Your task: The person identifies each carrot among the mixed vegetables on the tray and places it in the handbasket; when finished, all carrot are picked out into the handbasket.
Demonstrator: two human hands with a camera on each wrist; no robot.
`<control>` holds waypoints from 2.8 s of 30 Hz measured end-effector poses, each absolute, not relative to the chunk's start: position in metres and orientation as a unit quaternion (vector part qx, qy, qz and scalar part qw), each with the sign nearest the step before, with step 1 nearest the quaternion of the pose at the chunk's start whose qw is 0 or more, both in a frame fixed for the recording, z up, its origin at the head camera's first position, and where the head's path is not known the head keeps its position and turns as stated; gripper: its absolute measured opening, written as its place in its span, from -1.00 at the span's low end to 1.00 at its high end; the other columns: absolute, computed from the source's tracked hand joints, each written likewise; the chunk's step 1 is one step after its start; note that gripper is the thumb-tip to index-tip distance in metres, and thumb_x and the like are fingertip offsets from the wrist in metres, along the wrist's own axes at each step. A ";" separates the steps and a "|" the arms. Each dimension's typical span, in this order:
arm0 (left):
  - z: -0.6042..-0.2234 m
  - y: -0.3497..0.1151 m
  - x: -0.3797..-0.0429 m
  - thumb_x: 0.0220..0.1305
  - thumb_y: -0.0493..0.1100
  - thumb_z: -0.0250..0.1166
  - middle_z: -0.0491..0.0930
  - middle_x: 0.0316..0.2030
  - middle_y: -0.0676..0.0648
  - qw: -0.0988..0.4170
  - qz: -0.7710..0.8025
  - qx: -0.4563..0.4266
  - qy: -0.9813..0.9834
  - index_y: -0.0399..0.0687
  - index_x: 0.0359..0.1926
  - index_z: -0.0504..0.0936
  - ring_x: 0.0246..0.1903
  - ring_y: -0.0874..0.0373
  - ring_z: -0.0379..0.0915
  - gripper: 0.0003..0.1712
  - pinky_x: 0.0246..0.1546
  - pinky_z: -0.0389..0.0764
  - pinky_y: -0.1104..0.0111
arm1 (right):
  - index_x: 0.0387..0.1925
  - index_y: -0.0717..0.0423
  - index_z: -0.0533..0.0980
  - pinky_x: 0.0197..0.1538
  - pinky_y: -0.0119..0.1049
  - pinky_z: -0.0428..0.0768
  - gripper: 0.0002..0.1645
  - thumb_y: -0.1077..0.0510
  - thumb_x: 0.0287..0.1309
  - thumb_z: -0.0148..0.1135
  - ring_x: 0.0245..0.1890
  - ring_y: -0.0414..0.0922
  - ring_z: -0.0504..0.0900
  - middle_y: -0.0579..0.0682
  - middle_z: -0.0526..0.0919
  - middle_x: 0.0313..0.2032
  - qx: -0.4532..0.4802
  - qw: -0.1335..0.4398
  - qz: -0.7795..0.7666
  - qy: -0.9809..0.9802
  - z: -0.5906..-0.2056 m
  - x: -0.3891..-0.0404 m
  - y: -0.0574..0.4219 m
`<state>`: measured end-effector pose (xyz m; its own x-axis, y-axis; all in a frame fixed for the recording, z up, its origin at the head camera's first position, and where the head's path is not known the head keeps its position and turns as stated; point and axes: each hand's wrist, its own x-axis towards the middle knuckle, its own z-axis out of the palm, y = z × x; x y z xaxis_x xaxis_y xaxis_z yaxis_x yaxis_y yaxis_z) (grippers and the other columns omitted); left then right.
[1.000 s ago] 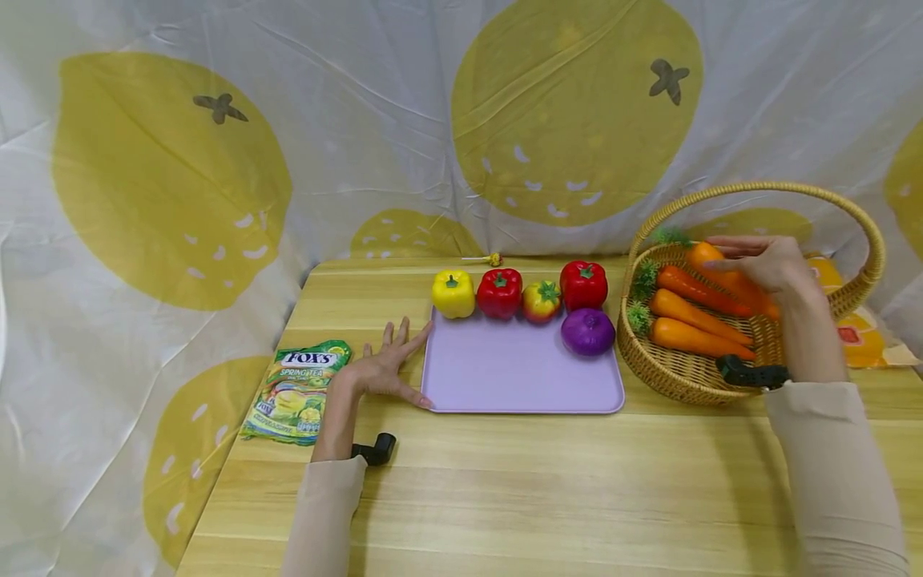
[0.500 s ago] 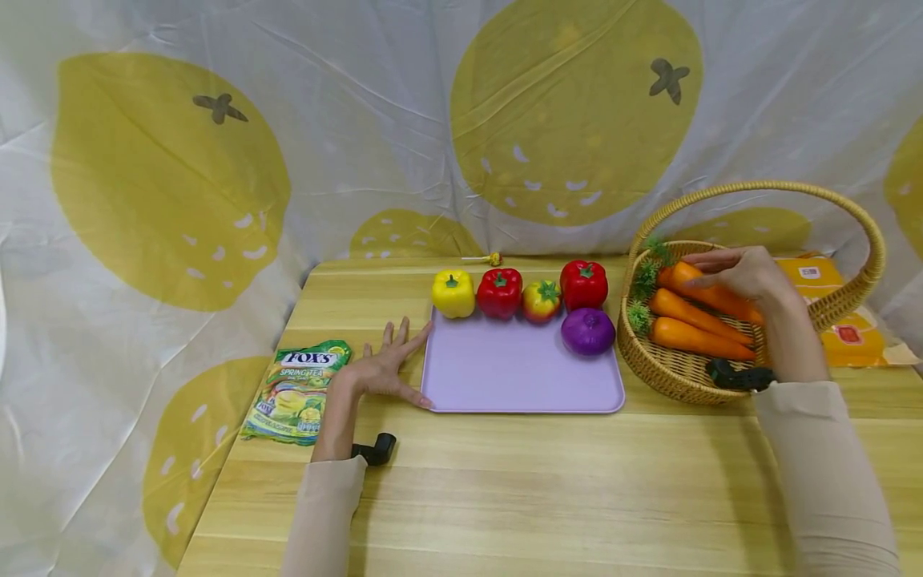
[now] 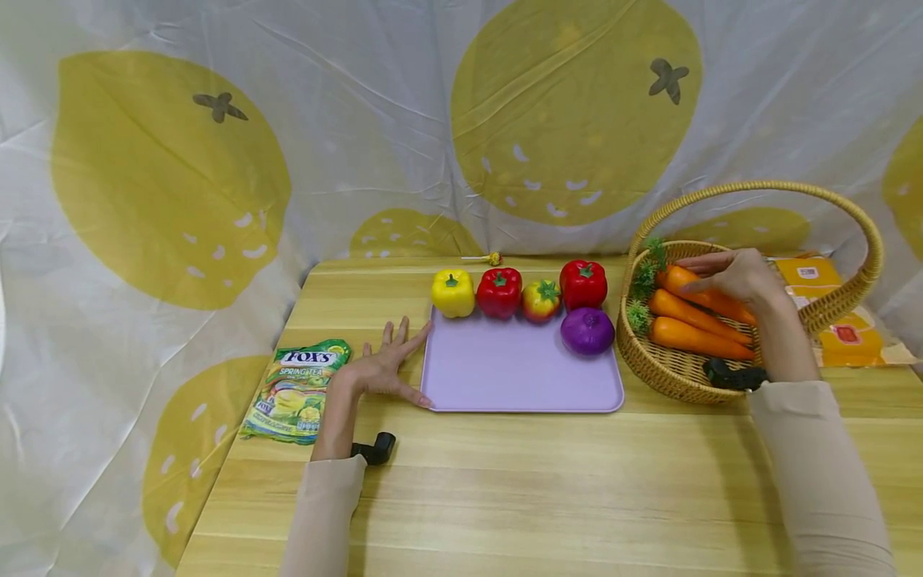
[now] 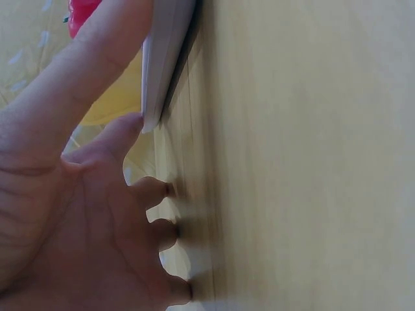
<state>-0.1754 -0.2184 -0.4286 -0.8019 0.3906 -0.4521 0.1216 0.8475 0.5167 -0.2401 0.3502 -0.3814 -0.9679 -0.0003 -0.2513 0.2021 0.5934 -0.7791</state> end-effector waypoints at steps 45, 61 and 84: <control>-0.429 -0.218 -0.175 -0.09 0.26 0.67 -0.65 0.63 -0.25 0.282 0.241 0.140 0.918 0.33 0.68 -0.31 0.59 -0.32 -0.82 0.58 0.41 -0.51 -0.53 | 0.09 0.19 0.71 0.06 -0.30 0.57 -0.53 0.04 0.20 0.52 -0.05 -0.22 0.61 -0.15 0.85 -0.15 0.018 0.138 -0.391 0.910 -0.392 -0.243 0.343; -0.429 -0.219 -0.174 -0.08 0.24 0.66 -0.68 0.62 -0.23 0.283 0.249 0.139 0.916 0.32 0.68 -0.31 0.59 -0.30 -0.85 0.57 0.41 -0.55 -0.50 | 0.03 0.20 0.74 -0.02 -0.48 0.39 -0.53 -0.01 0.18 0.53 -0.13 -0.46 0.49 -0.08 0.86 -0.15 0.001 0.138 -0.364 0.921 -0.394 -0.244 0.341; -0.430 -0.218 -0.174 -0.09 0.25 0.67 -0.66 0.62 -0.24 0.281 0.249 0.138 0.916 0.30 0.68 -0.29 0.59 -0.31 -0.83 0.58 0.41 -0.54 -0.51 | 0.09 0.24 0.70 -0.06 -0.55 0.41 -0.41 -0.09 0.17 0.53 -0.04 -0.37 0.56 -0.28 0.84 -0.21 0.004 0.173 -0.366 0.914 -0.396 -0.245 0.343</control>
<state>-0.1743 -0.2184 -0.4303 -0.8037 0.3923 -0.4474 0.1118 0.8380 0.5341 -0.2448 0.3433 -0.3961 -0.9402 -0.1190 -0.3190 0.1338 0.7323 -0.6677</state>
